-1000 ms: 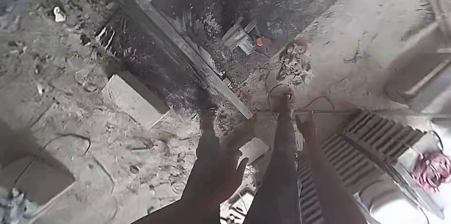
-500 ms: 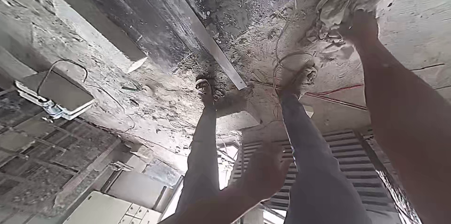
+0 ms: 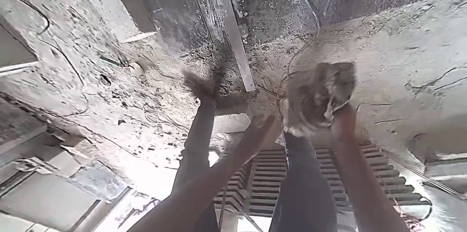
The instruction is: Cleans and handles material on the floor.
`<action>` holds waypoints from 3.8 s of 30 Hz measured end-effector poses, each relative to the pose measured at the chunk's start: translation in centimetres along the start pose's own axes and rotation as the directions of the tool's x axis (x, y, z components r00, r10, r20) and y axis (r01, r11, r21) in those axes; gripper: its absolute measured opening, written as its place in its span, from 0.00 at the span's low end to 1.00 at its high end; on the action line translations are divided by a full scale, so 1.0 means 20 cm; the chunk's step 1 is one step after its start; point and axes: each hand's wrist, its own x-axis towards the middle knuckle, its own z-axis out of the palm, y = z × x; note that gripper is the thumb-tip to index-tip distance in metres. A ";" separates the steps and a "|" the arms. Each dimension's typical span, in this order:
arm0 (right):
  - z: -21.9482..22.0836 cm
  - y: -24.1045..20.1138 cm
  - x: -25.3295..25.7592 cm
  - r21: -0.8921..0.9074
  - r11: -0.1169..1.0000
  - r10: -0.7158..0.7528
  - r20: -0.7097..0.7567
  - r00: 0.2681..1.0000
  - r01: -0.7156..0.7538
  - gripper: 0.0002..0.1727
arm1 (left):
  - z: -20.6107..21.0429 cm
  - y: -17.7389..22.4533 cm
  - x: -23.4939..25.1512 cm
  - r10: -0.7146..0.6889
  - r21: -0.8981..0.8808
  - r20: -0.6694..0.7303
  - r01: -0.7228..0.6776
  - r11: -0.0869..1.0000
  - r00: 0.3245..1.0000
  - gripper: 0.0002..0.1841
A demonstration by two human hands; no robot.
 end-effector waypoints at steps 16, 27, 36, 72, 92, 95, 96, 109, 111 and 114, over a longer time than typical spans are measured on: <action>1.63 0.60 -0.71 -0.533 0.838 0.402 0.744 0.533 0.112 0.28 | -1.04 -0.94 0.34 0.006 0.155 -0.314 0.045 0.987 0.949 0.36; 2.66 1.10 -0.08 -0.448 -0.111 0.272 0.845 0.461 0.887 0.23 | -1.27 -0.72 0.14 -0.099 0.622 0.273 -0.097 0.777 0.957 0.47; 2.15 1.23 -0.40 -0.510 -0.230 0.303 0.772 0.559 0.829 0.25 | -1.15 -0.81 0.14 -0.046 0.602 0.429 -0.247 0.759 0.902 0.48; 1.42 0.80 -1.27 -0.345 0.890 0.383 0.210 0.900 -0.298 0.16 | -1.03 -0.91 0.46 -0.345 -0.182 -0.128 0.320 0.930 0.930 0.22; 1.72 0.27 -0.57 -0.828 0.560 0.268 0.218 0.938 0.032 0.20 | -0.82 -0.80 0.41 -0.059 0.096 0.236 0.037 0.995 0.970 0.43; 2.02 0.25 -0.23 -0.675 0.510 -0.313 0.431 0.846 0.533 0.27 | -0.86 -0.78 0.41 -0.240 0.263 0.278 0.167 0.950 0.930 0.47; 2.18 0.15 -0.11 -0.611 0.460 -0.470 0.448 0.761 0.644 0.30 | -0.87 -0.79 0.41 -0.229 0.300 0.257 0.148 0.943 0.939 0.45; 2.98 -0.26 0.75 -0.822 -0.071 -0.458 0.531 0.713 0.566 0.47 | -1.16 -0.65 0.29 -0.051 0.152 0.208 0.020 0.988 0.977 0.41; 2.89 -0.12 0.67 -0.857 -0.086 -0.427 0.493 0.758 0.508 0.50 | -1.15 -0.63 0.30 -0.036 0.156 0.232 -0.001 0.988 0.972 0.41; 2.75 0.15 0.48 -0.920 -0.043 -0.360 0.378 0.853 0.389 0.56 | -1.14 -0.63 0.32 -0.015 0.167 0.235 -0.025 0.986 0.972 0.42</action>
